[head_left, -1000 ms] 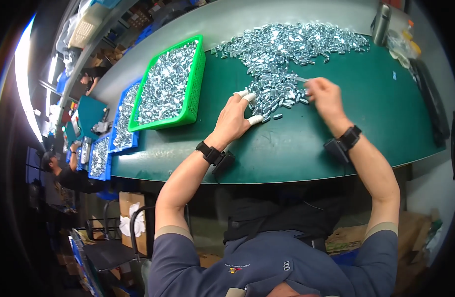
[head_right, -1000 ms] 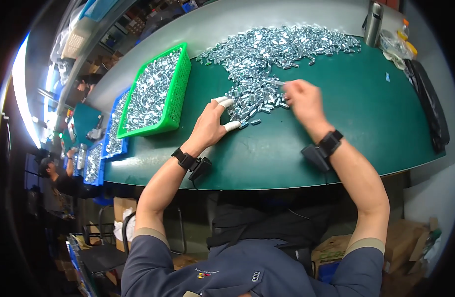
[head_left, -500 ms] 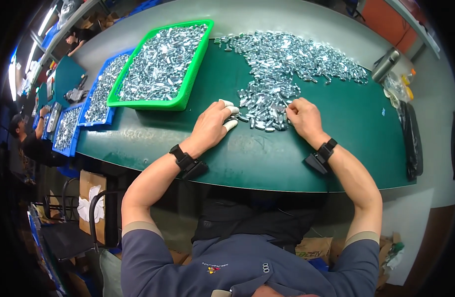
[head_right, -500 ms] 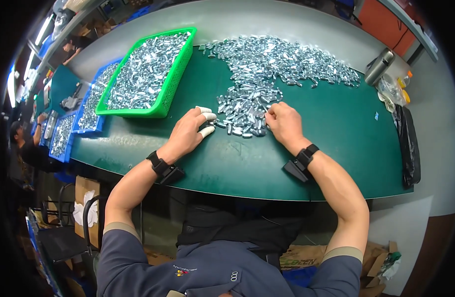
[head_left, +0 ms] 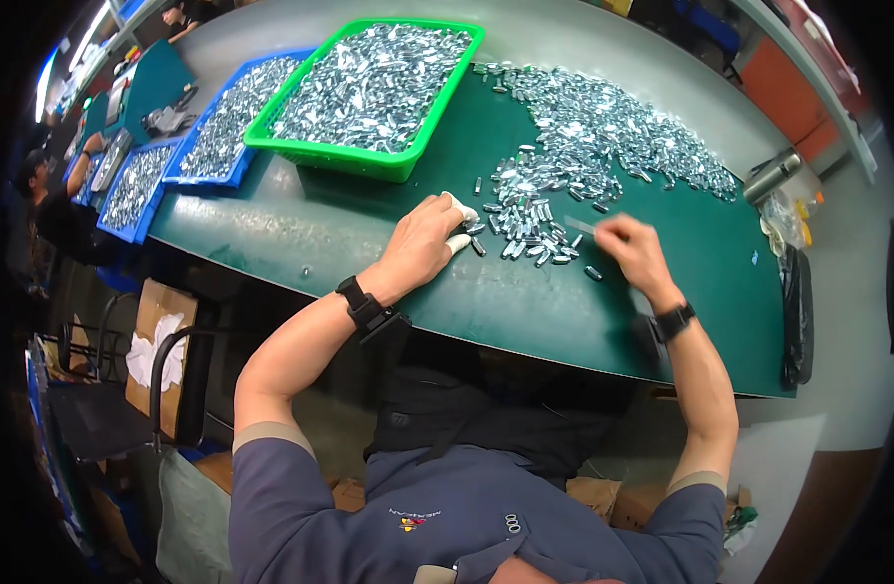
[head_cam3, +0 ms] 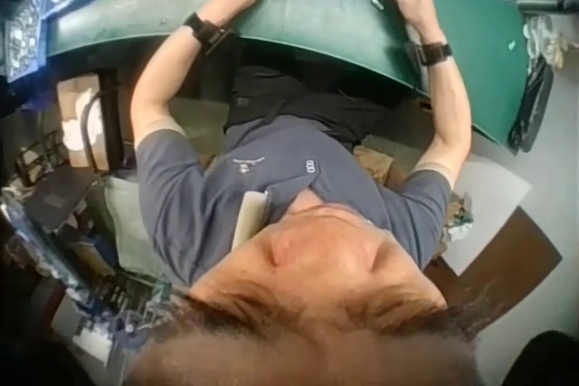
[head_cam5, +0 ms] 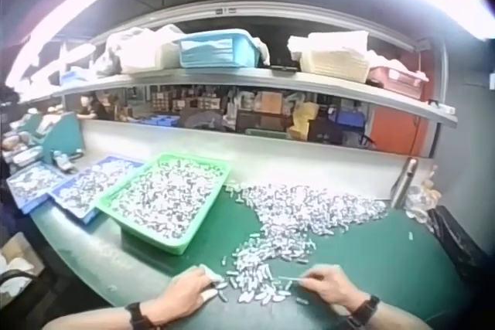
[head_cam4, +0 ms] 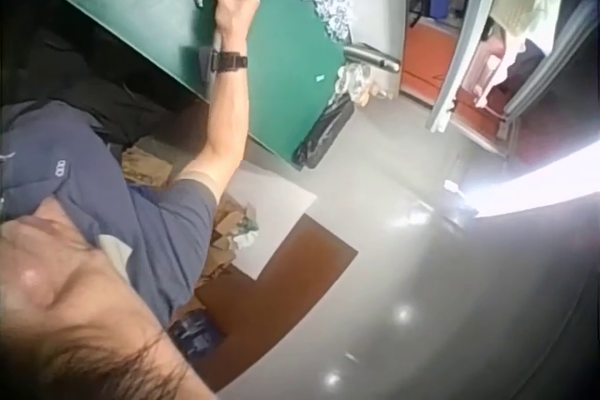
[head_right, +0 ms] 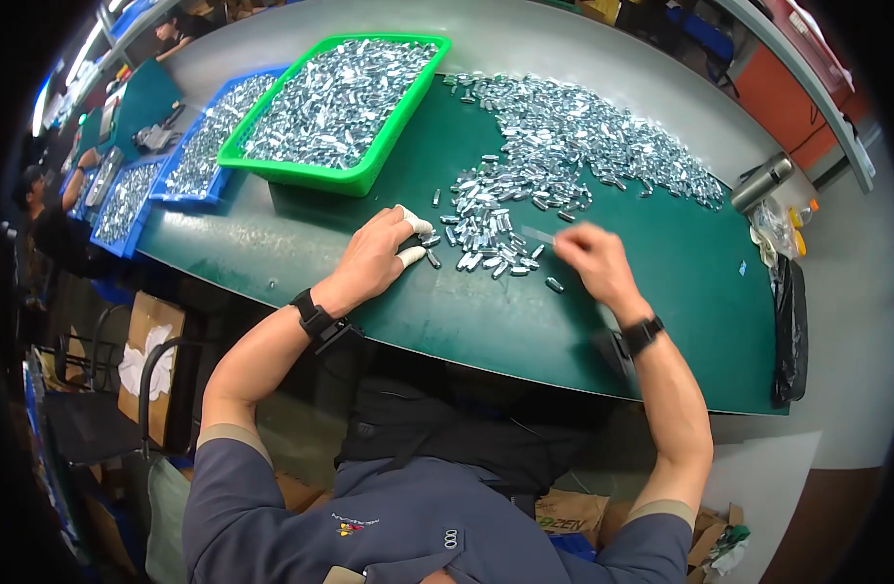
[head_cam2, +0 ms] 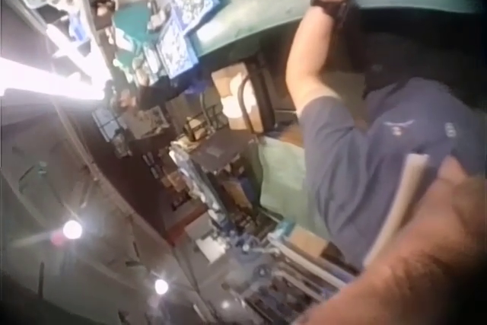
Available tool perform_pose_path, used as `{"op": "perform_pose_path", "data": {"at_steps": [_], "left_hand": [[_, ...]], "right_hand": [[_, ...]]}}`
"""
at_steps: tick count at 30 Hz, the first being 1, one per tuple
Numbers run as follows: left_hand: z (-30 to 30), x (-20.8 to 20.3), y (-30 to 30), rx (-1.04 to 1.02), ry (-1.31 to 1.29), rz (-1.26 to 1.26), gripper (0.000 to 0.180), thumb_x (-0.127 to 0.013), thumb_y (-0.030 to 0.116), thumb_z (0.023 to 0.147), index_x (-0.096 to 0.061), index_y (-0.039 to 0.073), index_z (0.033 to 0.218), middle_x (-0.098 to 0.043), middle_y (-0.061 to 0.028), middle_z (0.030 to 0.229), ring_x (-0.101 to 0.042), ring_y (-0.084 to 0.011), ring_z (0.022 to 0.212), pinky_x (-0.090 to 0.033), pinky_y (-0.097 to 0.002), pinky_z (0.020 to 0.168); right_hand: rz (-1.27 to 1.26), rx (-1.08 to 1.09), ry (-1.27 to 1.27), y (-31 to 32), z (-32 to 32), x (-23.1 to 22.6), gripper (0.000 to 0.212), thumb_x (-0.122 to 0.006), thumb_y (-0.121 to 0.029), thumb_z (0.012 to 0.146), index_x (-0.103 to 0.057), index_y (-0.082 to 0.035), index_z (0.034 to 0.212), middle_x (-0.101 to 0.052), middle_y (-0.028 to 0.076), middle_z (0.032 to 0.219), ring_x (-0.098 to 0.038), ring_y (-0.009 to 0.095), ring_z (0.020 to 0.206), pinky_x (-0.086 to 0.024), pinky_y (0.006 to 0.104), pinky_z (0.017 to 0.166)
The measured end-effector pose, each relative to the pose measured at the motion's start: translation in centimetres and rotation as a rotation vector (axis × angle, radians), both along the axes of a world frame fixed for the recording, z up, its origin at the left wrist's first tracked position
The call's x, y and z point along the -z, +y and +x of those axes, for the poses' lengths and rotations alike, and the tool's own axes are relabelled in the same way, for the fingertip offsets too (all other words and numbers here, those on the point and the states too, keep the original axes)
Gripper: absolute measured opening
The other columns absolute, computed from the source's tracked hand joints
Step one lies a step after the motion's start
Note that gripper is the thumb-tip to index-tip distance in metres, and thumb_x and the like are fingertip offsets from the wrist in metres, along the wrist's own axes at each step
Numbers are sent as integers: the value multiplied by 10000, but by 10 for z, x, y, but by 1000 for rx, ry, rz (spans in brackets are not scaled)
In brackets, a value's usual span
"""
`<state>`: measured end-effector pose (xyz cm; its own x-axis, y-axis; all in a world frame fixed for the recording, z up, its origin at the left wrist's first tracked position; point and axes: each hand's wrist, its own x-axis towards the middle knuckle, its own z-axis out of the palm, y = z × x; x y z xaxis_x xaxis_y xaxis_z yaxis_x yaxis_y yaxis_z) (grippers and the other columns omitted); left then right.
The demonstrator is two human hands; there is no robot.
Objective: Manually picking small white components from a pile and placing them into a green bin at a workstation.
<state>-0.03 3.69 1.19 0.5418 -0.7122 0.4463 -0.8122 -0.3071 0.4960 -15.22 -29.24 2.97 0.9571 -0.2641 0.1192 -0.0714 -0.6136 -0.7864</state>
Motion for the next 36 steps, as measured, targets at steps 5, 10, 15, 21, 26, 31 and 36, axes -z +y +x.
{"op": "perform_pose_path", "data": {"at_steps": [5, 10, 15, 21, 26, 31, 36], "left_hand": [[-9, 1, 10, -21, 0, -41, 271, -789, 76, 839, -689, 51, 1089, -645, -87, 995, -611, -313, 959, -505, -407, 824], [-14, 2, 10, -50, -34, -45, 278, -793, 87, 839, -690, 58, 1095, -641, -82, 1004, -607, -307, 967, -504, -408, 831], [-15, 3, 11, -26, -66, -14, 311, -799, 99, 835, -692, 66, 1125, -635, -81, 1004, -606, -303, 974, -506, -411, 837], [-34, 0, 32, -96, -73, 9, 289, -825, 150, 818, -705, 69, 1068, -611, -77, 975, -601, -298, 957, -513, -418, 827], [-34, -1, 32, -88, -93, 31, 291, -832, 163, 818, -709, 59, 1061, -614, -81, 978, -601, -303, 954, -506, -416, 825], [-39, -3, 34, -125, -54, 129, 293, -827, 148, 817, -710, 51, 1068, -630, -86, 1029, -608, -307, 993, -512, -417, 852], [-46, -4, 42, -79, -49, 10, 262, -817, 126, 824, -708, 42, 1048, -656, -100, 1093, -619, -318, 1050, -516, -418, 893]], "right_hand": [[23, -214, 134, 23, -52, -4, 152, -749, -160, 921, -757, -22, 984, -699, 65, 834, -635, 156, 772, -506, 305, 716], [-223, -333, -57, 62, -17, 2, 133, -755, -163, 898, -760, -48, 966, -699, 115, 870, -671, 279, 808, -526, 372, 751], [-221, -222, -168, 63, 35, 21, 124, -738, -131, 918, -754, -29, 986, -678, 106, 881, -655, 251, 794, -515, 352, 733], [75, -9, -90, 78, 29, 21, 149, -746, -146, 907, -755, -24, 994, -695, 116, 897, -673, 242, 810, -526, 345, 743], [5, -238, -137, 113, 17, 21, 147, -746, -169, 894, -764, -49, 977, -709, 123, 888, -688, 270, 811, -534, 380, 729], [-152, -155, -176, 110, 29, 25, 185, -749, -177, 922, -752, -3, 983, -715, 90, 875, -668, 183, 784, -528, 320, 727], [43, -125, -121, 108, 24, 25, 184, -747, -199, 904, -761, -26, 968, -716, 112, 870, -677, 241, 771, -527, 363, 712]]}}
